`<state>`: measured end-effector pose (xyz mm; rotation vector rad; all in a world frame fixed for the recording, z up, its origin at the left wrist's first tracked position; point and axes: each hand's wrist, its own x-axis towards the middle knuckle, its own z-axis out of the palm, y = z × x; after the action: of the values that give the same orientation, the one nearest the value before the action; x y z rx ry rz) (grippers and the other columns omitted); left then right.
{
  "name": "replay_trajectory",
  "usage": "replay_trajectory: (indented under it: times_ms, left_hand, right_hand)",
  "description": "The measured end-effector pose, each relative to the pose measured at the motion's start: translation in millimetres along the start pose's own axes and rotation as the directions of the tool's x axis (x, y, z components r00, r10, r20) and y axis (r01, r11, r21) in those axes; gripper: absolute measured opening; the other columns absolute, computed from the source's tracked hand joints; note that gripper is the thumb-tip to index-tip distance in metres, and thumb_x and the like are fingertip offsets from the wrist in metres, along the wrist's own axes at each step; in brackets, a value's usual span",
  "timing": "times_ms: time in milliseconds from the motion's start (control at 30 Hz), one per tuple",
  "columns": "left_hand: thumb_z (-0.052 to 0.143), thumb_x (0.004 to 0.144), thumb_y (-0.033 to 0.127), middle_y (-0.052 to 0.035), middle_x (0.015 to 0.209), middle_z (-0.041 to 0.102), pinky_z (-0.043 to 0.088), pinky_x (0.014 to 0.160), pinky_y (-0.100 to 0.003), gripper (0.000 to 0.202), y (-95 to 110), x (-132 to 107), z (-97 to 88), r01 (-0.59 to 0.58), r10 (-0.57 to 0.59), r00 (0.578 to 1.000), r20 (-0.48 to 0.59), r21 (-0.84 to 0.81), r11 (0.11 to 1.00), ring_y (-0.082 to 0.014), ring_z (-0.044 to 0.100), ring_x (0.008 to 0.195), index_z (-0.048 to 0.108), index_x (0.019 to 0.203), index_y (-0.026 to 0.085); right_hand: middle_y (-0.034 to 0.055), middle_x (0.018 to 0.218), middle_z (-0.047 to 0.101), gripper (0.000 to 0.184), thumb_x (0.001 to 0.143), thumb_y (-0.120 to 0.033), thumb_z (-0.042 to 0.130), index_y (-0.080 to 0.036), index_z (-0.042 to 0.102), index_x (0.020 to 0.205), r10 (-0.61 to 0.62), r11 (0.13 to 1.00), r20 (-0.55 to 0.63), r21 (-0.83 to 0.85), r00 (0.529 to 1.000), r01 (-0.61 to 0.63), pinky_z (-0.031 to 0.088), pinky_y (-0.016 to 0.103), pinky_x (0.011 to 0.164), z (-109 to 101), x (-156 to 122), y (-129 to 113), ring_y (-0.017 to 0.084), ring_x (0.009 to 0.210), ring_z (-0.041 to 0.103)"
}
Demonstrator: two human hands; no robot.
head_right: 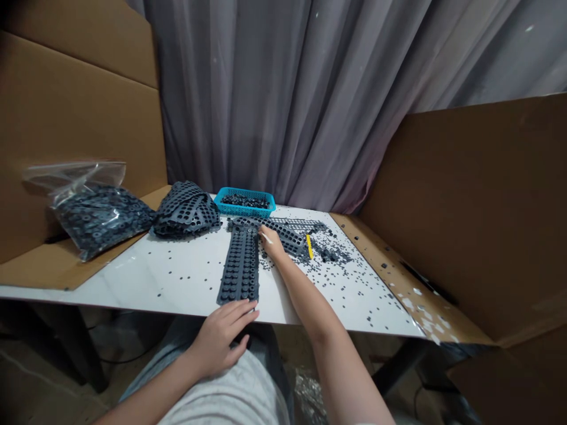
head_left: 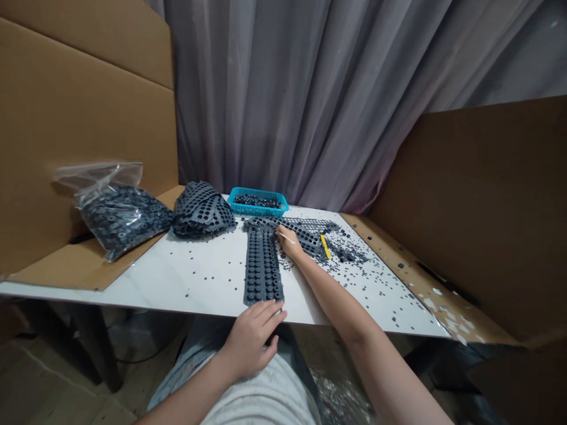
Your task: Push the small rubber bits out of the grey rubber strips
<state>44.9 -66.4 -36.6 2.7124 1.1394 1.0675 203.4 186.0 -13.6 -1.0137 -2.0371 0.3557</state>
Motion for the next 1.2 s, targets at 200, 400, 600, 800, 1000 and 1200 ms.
replay_trajectory:
  times_ms: [200,400,600,800,1000,1200]
  left_hand:
    - [0.051,0.073,0.015,-0.0061,0.128,0.056,0.046,0.095,-0.041,0.046,0.2,-0.1,-0.1,0.0,0.0,1.0,-0.004,0.004,1.0,-0.0243,0.052,0.115,0.055,0.119,0.019]
    - [0.051,0.073,0.015,-0.0054,0.128,0.056,0.046,0.094,-0.041,0.046,-0.2,-0.4,1.5,0.002,-0.002,1.0,-0.007,0.009,1.0,-0.0242,0.052,0.114,0.055,0.119,0.019]
    - [0.051,0.073,0.015,-0.0046,0.129,0.056,0.045,0.095,-0.041,0.046,-0.7,-0.6,1.3,0.008,-0.008,1.0,0.001,-0.001,1.0,-0.0237,0.052,0.115,0.054,0.119,0.02]
    - [0.051,0.074,0.016,-0.0044,0.129,0.056,0.045,0.095,-0.041,0.045,-0.5,-0.3,1.4,0.008,-0.008,1.0,0.001,-0.002,1.0,-0.0239,0.052,0.115,0.055,0.119,0.02]
    - [0.051,0.073,0.015,-0.0047,0.13,0.055,0.045,0.095,-0.041,0.047,-1.0,-1.0,2.1,0.006,-0.006,1.0,0.01,-0.001,1.0,-0.024,0.051,0.116,0.054,0.12,0.02]
    - [0.051,0.073,0.015,-0.0041,0.129,0.055,0.045,0.095,-0.041,0.047,-0.9,-0.8,1.7,0.009,-0.009,1.0,0.003,-0.004,1.0,-0.0239,0.052,0.115,0.054,0.12,0.02]
  right_hand:
    - [0.0044,0.084,0.066,0.018,0.083,-0.035,0.049,-0.019,0.058,0.081,0.068,0.989,0.042,0.125,0.997,-0.073,0.046,0.028,0.069,-2.2,-7.8,-1.5,0.018,0.076,0.06]
    - [0.0052,0.09,0.069,0.015,0.081,-0.033,0.055,-0.019,0.061,0.081,0.146,0.961,0.143,0.214,0.979,-0.174,0.048,0.031,0.076,-6.3,-13.1,0.1,0.02,0.084,0.063]
    - [0.0058,0.085,0.069,0.02,0.08,-0.037,0.055,-0.018,0.063,0.081,0.121,0.956,0.116,0.253,0.986,-0.147,0.047,0.028,0.067,-4.3,-19.2,0.6,0.019,0.077,0.061]
    - [0.0065,0.082,0.067,0.025,0.082,-0.041,0.053,-0.018,0.062,0.084,0.044,0.972,0.101,0.226,0.994,-0.066,0.045,0.028,0.063,-1.5,-21.8,-0.4,0.019,0.073,0.059]
    - [0.0035,0.081,0.065,0.02,0.087,-0.034,0.045,-0.02,0.059,0.086,-0.089,0.996,0.104,0.018,0.991,0.088,0.042,0.027,0.069,-0.4,-19.8,-1.1,0.018,0.074,0.059]
    - [0.0031,0.071,0.061,0.024,0.087,-0.032,0.039,-0.02,0.059,0.083,-0.031,0.997,-0.046,-0.078,0.998,0.027,0.041,0.028,0.065,1.7,-14.8,5.1,0.018,0.065,0.055]
